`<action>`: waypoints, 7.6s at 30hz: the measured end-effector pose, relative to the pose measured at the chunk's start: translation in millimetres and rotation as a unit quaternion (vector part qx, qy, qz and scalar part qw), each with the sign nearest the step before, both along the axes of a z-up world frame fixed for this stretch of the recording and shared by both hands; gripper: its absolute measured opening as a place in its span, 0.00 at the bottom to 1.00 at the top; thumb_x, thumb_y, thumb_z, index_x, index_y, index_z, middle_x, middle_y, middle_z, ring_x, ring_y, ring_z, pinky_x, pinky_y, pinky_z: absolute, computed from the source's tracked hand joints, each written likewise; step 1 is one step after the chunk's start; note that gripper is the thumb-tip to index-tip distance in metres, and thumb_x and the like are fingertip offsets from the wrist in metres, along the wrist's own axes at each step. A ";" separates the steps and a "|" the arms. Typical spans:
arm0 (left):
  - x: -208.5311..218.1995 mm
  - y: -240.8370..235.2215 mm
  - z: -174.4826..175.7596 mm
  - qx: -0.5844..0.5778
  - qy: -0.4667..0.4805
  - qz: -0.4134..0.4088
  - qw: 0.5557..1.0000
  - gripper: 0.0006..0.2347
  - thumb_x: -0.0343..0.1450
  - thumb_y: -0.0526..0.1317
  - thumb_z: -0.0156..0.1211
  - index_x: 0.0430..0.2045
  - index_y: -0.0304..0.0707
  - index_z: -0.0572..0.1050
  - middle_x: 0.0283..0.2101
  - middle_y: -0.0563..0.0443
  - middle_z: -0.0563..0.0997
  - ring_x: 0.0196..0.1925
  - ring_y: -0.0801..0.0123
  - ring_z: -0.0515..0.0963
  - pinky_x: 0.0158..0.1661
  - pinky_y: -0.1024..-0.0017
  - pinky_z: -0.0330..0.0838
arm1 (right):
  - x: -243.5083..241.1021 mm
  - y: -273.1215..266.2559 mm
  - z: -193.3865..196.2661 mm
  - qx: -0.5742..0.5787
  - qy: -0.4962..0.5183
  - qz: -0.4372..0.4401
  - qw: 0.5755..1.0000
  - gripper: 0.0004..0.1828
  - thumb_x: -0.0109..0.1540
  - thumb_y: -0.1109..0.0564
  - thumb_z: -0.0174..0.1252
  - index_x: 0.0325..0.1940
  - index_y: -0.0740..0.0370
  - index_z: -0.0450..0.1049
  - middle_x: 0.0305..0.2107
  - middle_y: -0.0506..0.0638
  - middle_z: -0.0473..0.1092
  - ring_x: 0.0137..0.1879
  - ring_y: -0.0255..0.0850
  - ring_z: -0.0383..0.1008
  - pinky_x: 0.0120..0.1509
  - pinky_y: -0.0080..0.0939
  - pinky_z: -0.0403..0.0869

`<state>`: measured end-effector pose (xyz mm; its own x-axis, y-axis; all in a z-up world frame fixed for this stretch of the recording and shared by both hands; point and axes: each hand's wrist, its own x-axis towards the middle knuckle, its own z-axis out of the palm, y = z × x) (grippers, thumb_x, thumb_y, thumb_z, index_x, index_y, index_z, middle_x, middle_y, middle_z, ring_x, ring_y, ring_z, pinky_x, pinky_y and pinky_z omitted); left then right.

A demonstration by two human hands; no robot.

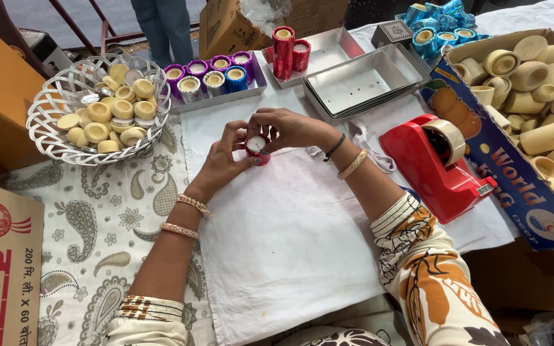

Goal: The person wraps small cylindrical candles in shiny red and purple foil. They place the wrapped candles into a metal tray and use scissors to cut a piece of purple foil.

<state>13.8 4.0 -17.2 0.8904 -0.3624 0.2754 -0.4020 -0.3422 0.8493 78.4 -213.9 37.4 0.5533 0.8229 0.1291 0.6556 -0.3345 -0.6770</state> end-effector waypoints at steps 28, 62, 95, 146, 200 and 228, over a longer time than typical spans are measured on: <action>-6.9 10.6 15.1 0.030 -0.168 0.018 0.985 0.17 0.64 0.34 0.75 0.42 0.33 0.73 0.46 0.46 0.84 0.49 0.62 0.86 0.49 0.69 0.83 | -32.2 3.6 26.5 -0.225 -0.195 -0.064 0.953 0.14 0.61 0.50 0.63 0.49 0.32 0.82 0.36 0.42 0.68 0.47 0.43 0.66 0.56 0.40 0.72; 7.1 23.2 -20.5 0.173 -0.080 0.033 0.981 0.38 0.56 0.47 0.79 0.59 0.38 0.63 0.61 0.41 0.71 0.68 0.51 0.66 0.66 0.58 0.65 | -3.5 3.0 -10.8 -0.061 -0.086 -0.022 0.994 0.37 0.51 0.47 0.76 0.60 0.59 0.72 0.49 0.53 0.72 0.53 0.47 0.76 0.54 0.45 0.79; 6.6 19.9 -24.1 0.229 -0.096 0.048 0.967 0.24 0.63 0.51 0.71 0.50 0.42 0.75 0.64 0.49 0.71 0.72 0.56 0.60 0.69 0.60 0.58 | 278.6 -133.6 -48.1 -0.133 -0.139 -0.445 0.874 0.35 0.47 0.47 0.78 0.52 0.67 0.77 0.51 0.62 0.73 0.58 0.54 0.72 0.63 0.47 0.72; 9.8 20.8 -29.1 0.226 -0.105 0.049 0.967 0.22 0.64 0.51 0.71 0.49 0.42 0.75 0.63 0.50 0.71 0.70 0.57 0.61 0.69 0.61 0.59 | 213.5 -176.9 -17.0 0.171 -0.103 -0.464 0.863 0.11 0.70 0.66 0.47 0.47 0.64 0.76 0.30 0.45 0.72 0.34 0.32 0.70 0.38 0.33 0.73; 14.8 24.1 -41.5 0.223 -0.142 0.054 0.963 0.21 0.65 0.48 0.71 0.50 0.41 0.77 0.63 0.46 0.74 0.69 0.54 0.64 0.68 0.59 0.61 | -75.9 -470.2 21.4 -0.446 0.012 -0.601 0.663 0.37 0.55 0.40 0.72 0.63 0.54 0.69 0.58 0.61 0.69 0.59 0.56 0.72 0.59 0.57 0.73; -21.2 -33.3 11.1 -0.262 0.244 -0.223 0.907 0.34 0.60 0.41 0.72 0.60 0.48 0.60 0.50 0.50 0.79 0.50 0.61 0.82 0.52 0.60 0.80 | -100.9 -35.7 70.1 0.020 -0.153 -0.057 0.986 0.17 0.67 0.57 0.57 0.60 0.60 0.68 0.48 0.54 0.75 0.52 0.42 0.80 0.54 0.39 0.79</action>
